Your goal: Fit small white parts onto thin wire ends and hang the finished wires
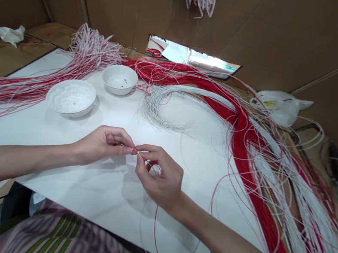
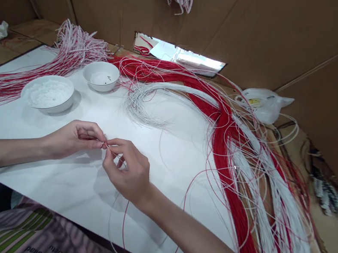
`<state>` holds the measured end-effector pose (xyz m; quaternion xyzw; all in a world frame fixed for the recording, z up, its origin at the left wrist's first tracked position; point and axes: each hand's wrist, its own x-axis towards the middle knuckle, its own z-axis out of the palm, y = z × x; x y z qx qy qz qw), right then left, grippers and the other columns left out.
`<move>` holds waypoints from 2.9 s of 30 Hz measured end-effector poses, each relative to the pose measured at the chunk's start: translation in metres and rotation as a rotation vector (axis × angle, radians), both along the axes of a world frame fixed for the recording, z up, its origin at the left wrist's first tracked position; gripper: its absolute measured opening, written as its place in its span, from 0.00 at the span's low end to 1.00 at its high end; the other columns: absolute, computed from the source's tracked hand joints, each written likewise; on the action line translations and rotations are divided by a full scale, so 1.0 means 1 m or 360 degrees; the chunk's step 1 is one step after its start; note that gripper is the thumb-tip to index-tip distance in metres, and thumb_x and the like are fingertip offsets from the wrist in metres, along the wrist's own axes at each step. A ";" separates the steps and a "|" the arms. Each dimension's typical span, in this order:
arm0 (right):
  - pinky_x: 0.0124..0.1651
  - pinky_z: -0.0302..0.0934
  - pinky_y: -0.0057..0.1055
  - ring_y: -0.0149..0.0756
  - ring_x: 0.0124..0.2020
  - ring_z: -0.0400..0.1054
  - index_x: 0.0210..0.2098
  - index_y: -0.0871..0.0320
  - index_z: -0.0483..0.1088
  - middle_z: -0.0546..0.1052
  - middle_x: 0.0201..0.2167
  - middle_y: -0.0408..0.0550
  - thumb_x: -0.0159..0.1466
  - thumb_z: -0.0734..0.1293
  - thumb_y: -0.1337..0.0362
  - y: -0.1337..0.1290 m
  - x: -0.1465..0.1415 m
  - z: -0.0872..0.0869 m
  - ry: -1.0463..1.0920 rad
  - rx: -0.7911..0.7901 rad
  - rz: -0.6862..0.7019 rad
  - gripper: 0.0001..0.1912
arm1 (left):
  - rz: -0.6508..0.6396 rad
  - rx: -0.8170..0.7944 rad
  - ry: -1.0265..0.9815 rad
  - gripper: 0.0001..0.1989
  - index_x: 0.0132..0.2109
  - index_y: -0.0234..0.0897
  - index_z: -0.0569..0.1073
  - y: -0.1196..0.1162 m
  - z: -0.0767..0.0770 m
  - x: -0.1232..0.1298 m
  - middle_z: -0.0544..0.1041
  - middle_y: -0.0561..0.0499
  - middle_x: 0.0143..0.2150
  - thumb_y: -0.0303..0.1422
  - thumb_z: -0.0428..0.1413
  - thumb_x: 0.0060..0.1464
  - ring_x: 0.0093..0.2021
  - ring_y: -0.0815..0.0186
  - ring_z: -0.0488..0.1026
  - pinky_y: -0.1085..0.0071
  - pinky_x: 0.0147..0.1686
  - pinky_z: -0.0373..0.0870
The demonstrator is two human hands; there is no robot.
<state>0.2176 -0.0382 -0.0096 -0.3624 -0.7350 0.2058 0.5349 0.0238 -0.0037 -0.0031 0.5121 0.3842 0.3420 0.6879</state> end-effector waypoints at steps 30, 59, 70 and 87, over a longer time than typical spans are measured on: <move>0.22 0.66 0.22 0.25 0.25 0.69 0.33 0.58 0.70 0.79 0.35 0.48 0.60 0.65 0.75 0.001 -0.001 -0.001 0.0027 0.0036 0.0006 0.06 | -0.0070 0.0035 -0.0013 0.05 0.37 0.35 0.78 0.001 0.006 0.001 0.82 0.50 0.36 0.30 0.65 0.52 0.40 0.69 0.79 0.76 0.42 0.73; 0.21 0.65 0.22 0.25 0.26 0.69 0.35 0.58 0.70 0.78 0.35 0.48 0.61 0.65 0.75 0.003 -0.002 -0.002 -0.0087 0.0112 0.0084 0.07 | -0.0022 0.0362 0.0153 0.06 0.36 0.32 0.77 -0.004 0.009 0.001 0.79 0.49 0.34 0.30 0.64 0.51 0.36 0.67 0.76 0.72 0.39 0.73; 0.21 0.66 0.21 0.25 0.26 0.70 0.35 0.58 0.71 0.78 0.35 0.48 0.61 0.65 0.75 0.003 -0.002 -0.002 -0.0107 0.0155 0.0082 0.07 | -0.0101 0.0692 0.0295 0.03 0.37 0.33 0.77 -0.002 0.010 -0.002 0.79 0.48 0.35 0.29 0.61 0.55 0.37 0.67 0.75 0.71 0.40 0.72; 0.22 0.66 0.22 0.25 0.25 0.69 0.35 0.58 0.72 0.78 0.36 0.48 0.60 0.65 0.76 0.003 -0.001 -0.002 -0.0129 0.0169 0.0083 0.08 | -0.0128 0.0702 0.0313 0.04 0.37 0.34 0.77 -0.001 0.010 -0.004 0.79 0.47 0.35 0.30 0.62 0.55 0.36 0.66 0.75 0.71 0.38 0.71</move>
